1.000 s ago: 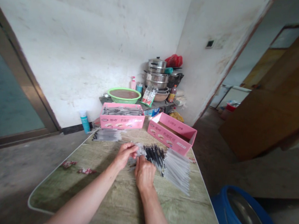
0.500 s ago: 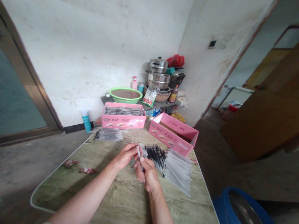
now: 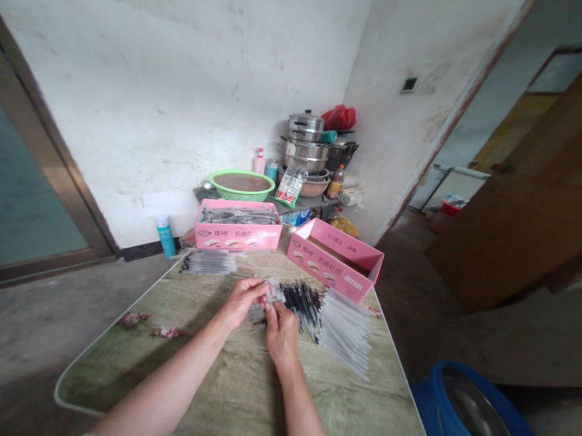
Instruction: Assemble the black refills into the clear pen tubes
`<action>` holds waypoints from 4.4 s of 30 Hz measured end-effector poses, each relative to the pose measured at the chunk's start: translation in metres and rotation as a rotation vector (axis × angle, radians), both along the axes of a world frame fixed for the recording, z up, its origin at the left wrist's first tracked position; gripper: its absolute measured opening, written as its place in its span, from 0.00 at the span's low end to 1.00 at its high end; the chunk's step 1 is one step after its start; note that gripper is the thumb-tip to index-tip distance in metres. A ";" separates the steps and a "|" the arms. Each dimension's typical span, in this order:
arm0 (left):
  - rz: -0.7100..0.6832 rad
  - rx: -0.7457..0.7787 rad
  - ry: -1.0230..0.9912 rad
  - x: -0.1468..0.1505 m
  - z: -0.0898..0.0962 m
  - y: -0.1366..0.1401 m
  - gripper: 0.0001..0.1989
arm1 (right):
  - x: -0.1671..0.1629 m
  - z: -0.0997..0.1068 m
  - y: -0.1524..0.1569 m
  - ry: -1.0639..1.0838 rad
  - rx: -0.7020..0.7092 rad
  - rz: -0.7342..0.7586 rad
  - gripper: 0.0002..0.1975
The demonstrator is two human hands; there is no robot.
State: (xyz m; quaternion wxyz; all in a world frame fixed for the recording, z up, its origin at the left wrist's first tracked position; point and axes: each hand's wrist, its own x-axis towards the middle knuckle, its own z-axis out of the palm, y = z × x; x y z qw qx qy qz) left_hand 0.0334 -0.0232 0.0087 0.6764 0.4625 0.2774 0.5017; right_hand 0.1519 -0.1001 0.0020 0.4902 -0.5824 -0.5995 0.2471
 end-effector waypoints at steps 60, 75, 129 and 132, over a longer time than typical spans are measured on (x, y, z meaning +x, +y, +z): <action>0.321 0.430 0.568 -0.007 -0.006 0.007 0.16 | 0.018 0.002 0.000 -0.569 0.068 -0.392 0.23; 0.231 0.848 0.996 -0.011 -0.019 0.010 0.13 | 0.121 -0.002 -0.003 -0.920 0.003 -0.752 0.13; 0.869 0.416 1.435 -0.076 -0.009 0.066 0.23 | 0.070 -0.017 0.001 -0.606 0.550 -0.343 0.08; 0.832 0.445 1.526 -0.090 -0.005 0.081 0.22 | 0.069 -0.018 0.000 -0.579 0.560 -0.350 0.07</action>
